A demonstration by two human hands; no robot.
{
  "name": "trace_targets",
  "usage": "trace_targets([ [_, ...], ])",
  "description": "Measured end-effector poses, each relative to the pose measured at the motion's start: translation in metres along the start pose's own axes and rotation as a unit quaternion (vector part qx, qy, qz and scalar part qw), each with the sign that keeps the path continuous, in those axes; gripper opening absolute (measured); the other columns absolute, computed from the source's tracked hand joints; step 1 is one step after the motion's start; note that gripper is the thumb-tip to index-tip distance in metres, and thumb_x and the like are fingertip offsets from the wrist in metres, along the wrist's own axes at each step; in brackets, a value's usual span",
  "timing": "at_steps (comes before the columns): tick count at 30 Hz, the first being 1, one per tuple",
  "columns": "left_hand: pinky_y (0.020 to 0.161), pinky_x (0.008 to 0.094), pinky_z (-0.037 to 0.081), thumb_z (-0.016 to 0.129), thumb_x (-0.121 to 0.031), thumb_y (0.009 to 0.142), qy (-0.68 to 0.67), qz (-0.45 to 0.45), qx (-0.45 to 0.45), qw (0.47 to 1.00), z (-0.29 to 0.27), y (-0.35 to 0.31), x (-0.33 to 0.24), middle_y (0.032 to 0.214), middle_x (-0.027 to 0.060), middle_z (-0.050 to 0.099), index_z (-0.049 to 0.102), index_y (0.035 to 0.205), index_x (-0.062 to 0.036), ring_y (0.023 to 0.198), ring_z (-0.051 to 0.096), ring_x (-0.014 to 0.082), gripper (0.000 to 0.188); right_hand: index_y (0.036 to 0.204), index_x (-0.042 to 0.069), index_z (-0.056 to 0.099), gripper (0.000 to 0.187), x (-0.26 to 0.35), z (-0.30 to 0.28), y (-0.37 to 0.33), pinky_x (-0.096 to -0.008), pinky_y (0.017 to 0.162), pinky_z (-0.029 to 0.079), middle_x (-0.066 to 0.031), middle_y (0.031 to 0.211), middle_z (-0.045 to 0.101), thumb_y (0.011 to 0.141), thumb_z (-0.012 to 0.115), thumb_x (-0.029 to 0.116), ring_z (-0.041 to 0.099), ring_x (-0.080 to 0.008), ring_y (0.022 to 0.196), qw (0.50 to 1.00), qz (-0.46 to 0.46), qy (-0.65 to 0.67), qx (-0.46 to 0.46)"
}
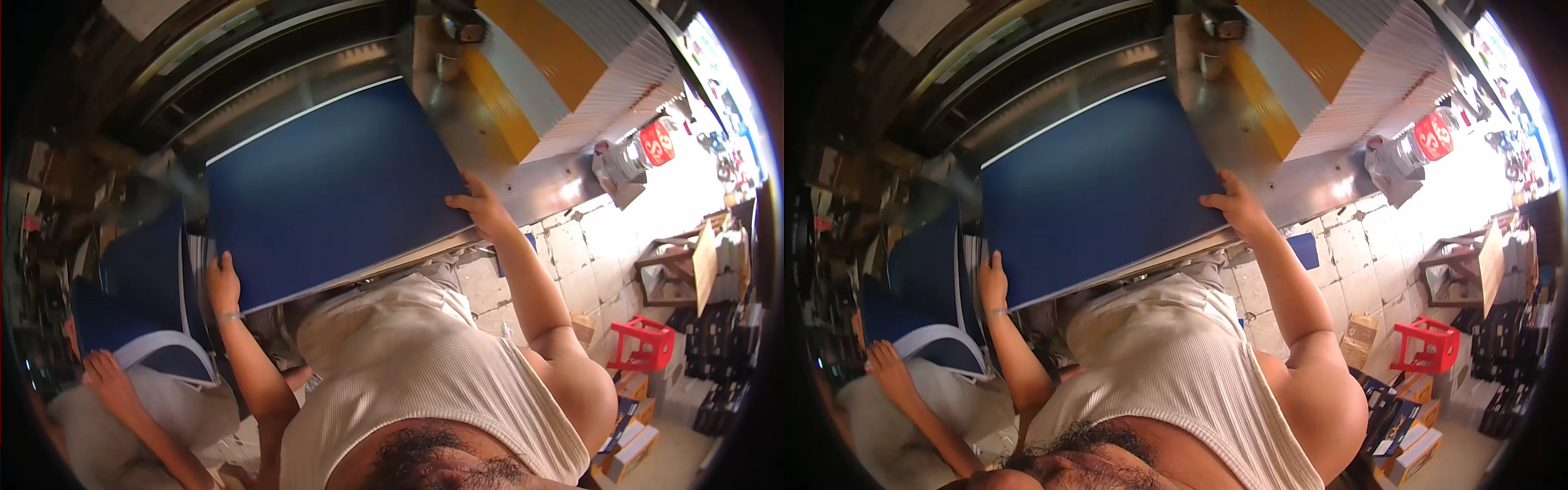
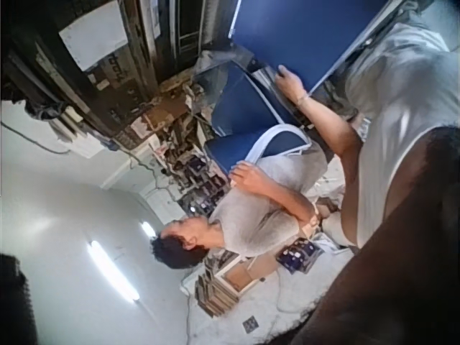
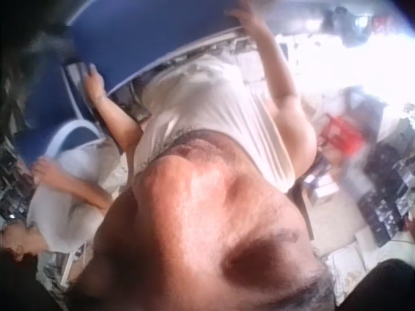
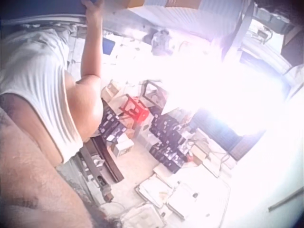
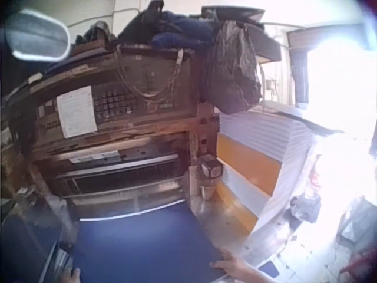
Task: The person handles large blue folders or book covers, placing them onto the bed of a industrial cutting or binding machine and checking the alignment of the sheets inside.
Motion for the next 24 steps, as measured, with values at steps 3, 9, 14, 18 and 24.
trace_targets([
  [3, 0.095, 0.0420, 0.048, 0.055, -0.048, 0.106, -0.090, -0.010, 0.095, 0.991, -0.021, -0.019, -0.023, 0.119, 0.0190, 0.073, 0.070, 0.123, 0.0043, 0.107, 0.066, 0.0342, 0.057, 0.148, -0.008, 0.045, 0.068, -0.011, -0.008, 0.004, -0.0344, 0.097, 0.053, -0.0215, 0.131, 0.061, 0.086, 0.071, 0.000, 0.063, -0.0262, 0.115, 0.999, 0.013, 0.019, 0.025],
  [9, 0.085, 0.0258, 0.046, 0.063, -0.041, 0.103, -0.350, -0.144, 0.103, 0.920, -0.046, -0.075, -0.016, 0.111, 0.0010, 0.071, 0.070, 0.130, -0.0028, 0.098, 0.061, 0.0119, 0.047, 0.151, -0.004, 0.042, 0.064, -0.009, -0.023, -0.013, -0.0401, 0.097, 0.056, -0.0189, 0.135, 0.058, 0.091, 0.064, 0.001, 0.063, -0.0303, 0.118, 0.999, 0.010, 0.006, 0.046],
  [14, 0.089, 0.0257, 0.048, 0.071, -0.024, 0.098, -0.427, -0.126, 0.081, 0.892, -0.039, -0.109, 0.011, 0.120, 0.0070, 0.071, 0.065, 0.137, -0.0047, 0.104, 0.064, 0.0136, 0.044, 0.149, -0.005, 0.043, 0.061, -0.009, -0.023, -0.018, -0.0401, 0.105, 0.050, -0.0184, 0.135, 0.059, 0.093, 0.066, 0.003, 0.061, -0.0295, 0.121, 0.996, 0.029, -0.028, 0.079],
  [18, 0.102, 0.0306, 0.051, 0.068, 0.003, 0.092, -0.490, -0.076, 0.060, 0.866, -0.029, -0.116, 0.016, 0.127, 0.0149, 0.069, 0.056, 0.145, -0.0035, 0.114, 0.066, 0.0178, 0.055, 0.149, -0.007, 0.042, 0.062, -0.004, -0.030, -0.022, -0.0385, 0.107, 0.047, -0.0187, 0.133, 0.060, 0.095, 0.069, 0.008, 0.059, -0.0272, 0.124, 0.991, 0.039, -0.087, 0.093],
  [24, 0.102, 0.0299, 0.052, 0.071, 0.001, 0.092, -0.470, -0.061, 0.042, 0.879, -0.030, -0.121, 0.016, 0.127, 0.0142, 0.070, 0.056, 0.146, -0.0076, 0.115, 0.066, 0.0161, 0.056, 0.144, 0.004, 0.059, 0.055, 0.085, 0.002, -0.017, -0.0377, 0.095, 0.053, -0.0185, 0.131, 0.067, 0.097, 0.072, 0.029, 0.067, -0.0269, 0.110, 0.813, -0.249, -0.525, -0.040],
])
Point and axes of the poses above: each hand's wrist, its own y-axis towards the middle knuckle, its own z-axis out of the palm, x = y × z, the point moved 5 cm from there along y, towards the middle knuckle
